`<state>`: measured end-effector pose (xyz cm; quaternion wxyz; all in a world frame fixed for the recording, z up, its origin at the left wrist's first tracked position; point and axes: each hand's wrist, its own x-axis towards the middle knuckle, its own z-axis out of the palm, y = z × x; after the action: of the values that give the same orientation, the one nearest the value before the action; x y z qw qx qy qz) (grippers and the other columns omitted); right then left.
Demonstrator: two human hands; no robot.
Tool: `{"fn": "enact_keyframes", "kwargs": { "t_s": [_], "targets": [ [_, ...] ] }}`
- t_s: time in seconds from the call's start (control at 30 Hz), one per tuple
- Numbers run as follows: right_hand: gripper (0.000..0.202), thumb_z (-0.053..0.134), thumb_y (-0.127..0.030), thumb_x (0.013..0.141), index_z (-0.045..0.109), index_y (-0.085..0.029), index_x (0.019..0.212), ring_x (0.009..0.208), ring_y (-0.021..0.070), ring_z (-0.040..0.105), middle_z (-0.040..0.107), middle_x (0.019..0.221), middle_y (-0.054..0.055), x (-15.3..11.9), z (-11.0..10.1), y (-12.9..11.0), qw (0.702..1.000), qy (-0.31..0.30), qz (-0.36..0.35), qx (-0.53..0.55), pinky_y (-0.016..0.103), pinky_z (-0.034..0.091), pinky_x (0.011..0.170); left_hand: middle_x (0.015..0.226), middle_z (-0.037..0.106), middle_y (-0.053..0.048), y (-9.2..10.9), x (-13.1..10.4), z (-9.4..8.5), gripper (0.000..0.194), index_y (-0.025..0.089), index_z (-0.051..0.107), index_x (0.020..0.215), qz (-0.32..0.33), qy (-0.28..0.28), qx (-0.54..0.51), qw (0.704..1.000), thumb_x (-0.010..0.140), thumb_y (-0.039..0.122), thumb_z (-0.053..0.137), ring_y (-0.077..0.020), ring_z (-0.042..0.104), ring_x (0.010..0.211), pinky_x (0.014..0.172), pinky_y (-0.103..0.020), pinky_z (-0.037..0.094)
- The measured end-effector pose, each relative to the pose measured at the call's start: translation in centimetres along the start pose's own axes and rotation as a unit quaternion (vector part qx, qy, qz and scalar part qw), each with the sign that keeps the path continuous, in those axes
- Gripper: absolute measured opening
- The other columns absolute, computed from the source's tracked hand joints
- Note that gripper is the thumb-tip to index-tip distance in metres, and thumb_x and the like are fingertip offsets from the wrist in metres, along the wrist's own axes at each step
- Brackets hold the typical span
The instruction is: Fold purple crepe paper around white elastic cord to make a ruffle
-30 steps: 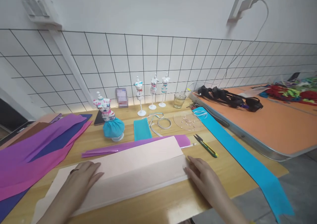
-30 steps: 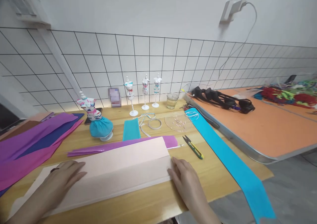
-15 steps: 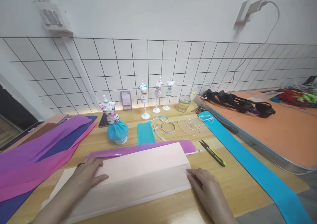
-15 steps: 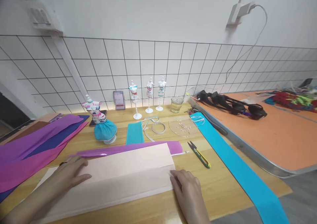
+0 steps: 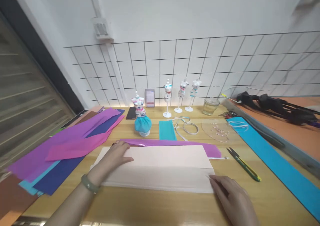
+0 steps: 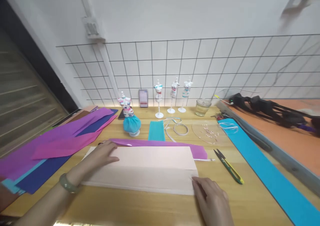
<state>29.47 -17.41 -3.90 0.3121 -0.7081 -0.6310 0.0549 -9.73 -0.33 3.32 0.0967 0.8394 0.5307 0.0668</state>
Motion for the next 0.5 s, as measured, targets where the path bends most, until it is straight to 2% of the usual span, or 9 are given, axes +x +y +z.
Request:
{"fn": "enact_keyframes", "kwargs": {
  "t_s": [0.1, 0.2, 0.33, 0.5],
  "targets": [
    [0.027, 0.044, -0.043, 0.086, 0.063, -0.024, 0.091, 0.088, 0.0257, 0.060, 0.068, 0.093, 0.005, -0.2, 0.2, 0.7, 1.000, -0.008, -0.001, -0.008, 0.041, 0.044, 0.078, 0.106, 0.057, -0.008, -0.1, -0.2, -0.2, 0.034, 0.022, 0.060, 0.099, 0.023, 0.010, -0.020, 0.999, 0.073, 0.044, 0.059, -0.0269, 0.048, 0.104, 0.087, -0.036, 0.035],
    [0.028, 0.046, -0.045, 0.085, 0.063, -0.024, 0.091, 0.090, 0.0261, 0.060, 0.068, 0.095, 0.005, -0.3, 0.4, 1.1, 1.000, -0.019, 0.003, -0.014, 0.042, 0.045, 0.079, 0.103, 0.057, -0.008, -0.1, -0.1, -0.4, 0.037, 0.022, 0.060, 0.101, 0.023, 0.004, -0.022, 0.999, 0.071, 0.044, 0.062, -0.0270, 0.049, 0.102, 0.085, -0.036, 0.036],
    [0.031, 0.045, -0.048, 0.084, 0.062, -0.024, 0.095, 0.094, 0.0264, 0.060, 0.068, 0.101, 0.006, -0.3, 0.5, 1.3, 0.999, -0.026, 0.028, -0.009, 0.043, 0.047, 0.081, 0.090, 0.057, -0.008, -0.2, 0.2, -0.5, 0.030, 0.019, 0.062, 0.085, 0.021, -0.005, -0.010, 1.000, 0.069, 0.045, 0.065, -0.0269, 0.050, 0.092, 0.074, -0.034, 0.037],
    [0.036, 0.046, -0.050, 0.083, 0.061, -0.023, 0.102, 0.100, 0.0269, 0.060, 0.066, 0.109, 0.006, -0.8, 0.3, 1.8, 0.999, -0.024, 0.048, 0.007, 0.043, 0.049, 0.086, 0.078, 0.055, -0.004, 0.1, -1.2, -1.0, 0.019, 0.020, 0.055, 0.069, 0.049, -0.001, -0.014, 0.999, 0.078, 0.036, 0.056, -0.0208, 0.050, 0.079, 0.068, -0.030, 0.034]
  ]
}}
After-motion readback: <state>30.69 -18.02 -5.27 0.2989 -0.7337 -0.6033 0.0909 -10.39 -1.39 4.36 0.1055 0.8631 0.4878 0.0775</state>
